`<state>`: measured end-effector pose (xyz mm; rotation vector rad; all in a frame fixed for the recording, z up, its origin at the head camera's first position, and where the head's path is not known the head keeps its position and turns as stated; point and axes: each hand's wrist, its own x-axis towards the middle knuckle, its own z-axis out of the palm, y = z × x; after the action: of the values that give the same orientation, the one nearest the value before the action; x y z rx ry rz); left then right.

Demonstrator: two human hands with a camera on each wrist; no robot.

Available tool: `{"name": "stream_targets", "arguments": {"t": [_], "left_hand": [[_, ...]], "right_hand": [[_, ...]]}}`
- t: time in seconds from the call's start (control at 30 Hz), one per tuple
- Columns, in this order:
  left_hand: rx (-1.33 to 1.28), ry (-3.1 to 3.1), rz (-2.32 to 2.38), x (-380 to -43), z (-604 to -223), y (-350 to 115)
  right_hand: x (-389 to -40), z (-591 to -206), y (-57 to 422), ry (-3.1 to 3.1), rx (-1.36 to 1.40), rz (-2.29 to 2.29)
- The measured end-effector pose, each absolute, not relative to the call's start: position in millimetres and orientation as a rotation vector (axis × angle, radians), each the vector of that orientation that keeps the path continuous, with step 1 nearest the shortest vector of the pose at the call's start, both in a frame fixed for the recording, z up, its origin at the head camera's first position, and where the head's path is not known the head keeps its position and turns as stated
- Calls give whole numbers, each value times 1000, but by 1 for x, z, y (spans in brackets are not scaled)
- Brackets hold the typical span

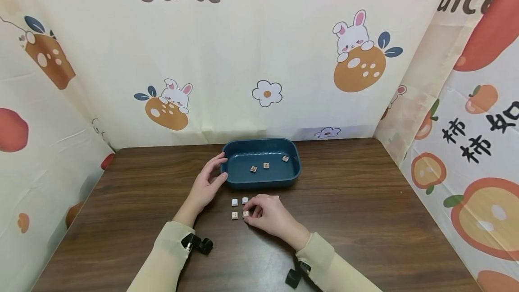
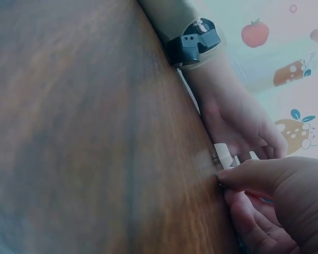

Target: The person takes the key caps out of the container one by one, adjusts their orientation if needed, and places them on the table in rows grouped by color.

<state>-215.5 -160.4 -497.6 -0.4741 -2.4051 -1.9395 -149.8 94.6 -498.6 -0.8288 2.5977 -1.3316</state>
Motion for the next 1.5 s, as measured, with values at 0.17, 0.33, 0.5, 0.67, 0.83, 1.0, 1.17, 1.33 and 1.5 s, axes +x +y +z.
{"name": "stream_targets", "arguments": {"t": [0.17,0.33,0.5,0.67,0.83,1.0,1.17,1.33,1.5], "left_hand": [[-489,-2398,-1940,-207,-484,-157],[-483,-2398,-1943,-208,-485,-157],[-482,-2398,-1950,-208,-486,-157],[-491,-2398,-1947,-207,-484,-158],[-503,-2392,-1945,-207,-483,-158],[-503,-2395,-1948,-207,-483,-158],[-498,-2404,-1941,-207,-482,-158],[-489,-2409,-1940,-208,-484,-158],[-488,-2406,-1941,-208,-486,-158]], "right_hand": [[-150,-499,95,2599,-845,-1347],[-150,-500,95,2606,-850,-1338],[-151,-499,95,2599,-842,-1340],[-151,-497,95,2583,-834,-1351],[-150,-493,96,2563,-814,-1359],[-148,-484,96,2550,-795,-1381],[-147,-474,98,2566,-775,-1387],[-147,-464,101,2605,-826,-1386],[-148,-446,103,2617,-889,-1379]]}}
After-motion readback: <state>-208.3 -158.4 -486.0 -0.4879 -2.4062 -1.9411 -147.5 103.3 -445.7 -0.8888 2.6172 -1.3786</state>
